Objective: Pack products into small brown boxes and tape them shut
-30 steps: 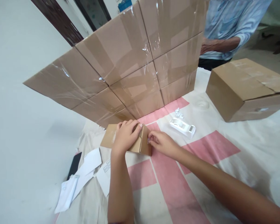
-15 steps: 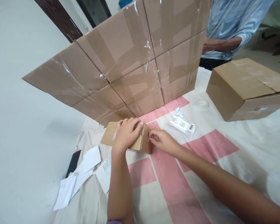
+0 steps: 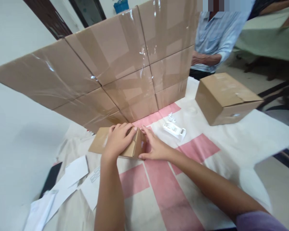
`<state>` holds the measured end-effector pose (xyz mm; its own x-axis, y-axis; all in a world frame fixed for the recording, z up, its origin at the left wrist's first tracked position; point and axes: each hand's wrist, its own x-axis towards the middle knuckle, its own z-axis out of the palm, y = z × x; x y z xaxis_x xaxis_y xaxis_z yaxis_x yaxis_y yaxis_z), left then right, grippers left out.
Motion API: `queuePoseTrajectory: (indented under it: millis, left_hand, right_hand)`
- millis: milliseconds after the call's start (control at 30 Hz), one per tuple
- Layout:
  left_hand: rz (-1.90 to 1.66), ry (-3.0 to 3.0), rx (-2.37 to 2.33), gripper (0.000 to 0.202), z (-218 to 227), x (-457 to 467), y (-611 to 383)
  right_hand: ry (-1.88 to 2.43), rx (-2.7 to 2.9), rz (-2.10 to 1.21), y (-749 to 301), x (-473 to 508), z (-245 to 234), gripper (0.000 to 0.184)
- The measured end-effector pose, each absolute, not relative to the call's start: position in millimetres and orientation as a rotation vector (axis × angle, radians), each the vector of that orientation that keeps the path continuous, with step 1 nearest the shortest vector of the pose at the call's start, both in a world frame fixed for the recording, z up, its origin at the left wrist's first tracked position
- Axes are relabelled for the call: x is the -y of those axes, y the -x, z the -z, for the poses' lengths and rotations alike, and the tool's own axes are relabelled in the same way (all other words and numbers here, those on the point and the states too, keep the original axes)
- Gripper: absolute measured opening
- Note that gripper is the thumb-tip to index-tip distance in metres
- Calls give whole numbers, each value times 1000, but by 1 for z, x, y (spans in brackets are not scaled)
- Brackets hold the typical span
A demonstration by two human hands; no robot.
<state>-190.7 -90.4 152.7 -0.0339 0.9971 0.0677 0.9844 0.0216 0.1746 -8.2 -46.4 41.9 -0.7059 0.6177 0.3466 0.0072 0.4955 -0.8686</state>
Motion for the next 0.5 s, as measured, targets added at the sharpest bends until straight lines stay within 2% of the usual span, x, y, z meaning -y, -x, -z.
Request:
queuePoseTrajectory:
  millis: [133,267,367,500]
  left_hand:
    - [-259,-2139,-2177,37,-148,89,196]
    - [-322,-2172,-2141,36,-145,90,198]
    - [-661,-2229,-2099,31,-154,99,195]
    - [-1413,-2330,-1971,20,-181,126,188]
  right_hand:
    - [454,2168,-1147,14,53,-41,139]
    - [519,2170,-1087,22,63,-44,143]
    - [584,2101,-1068,14,74,-52,141]
    - [748,1928,-967,-45,106,-69,133]
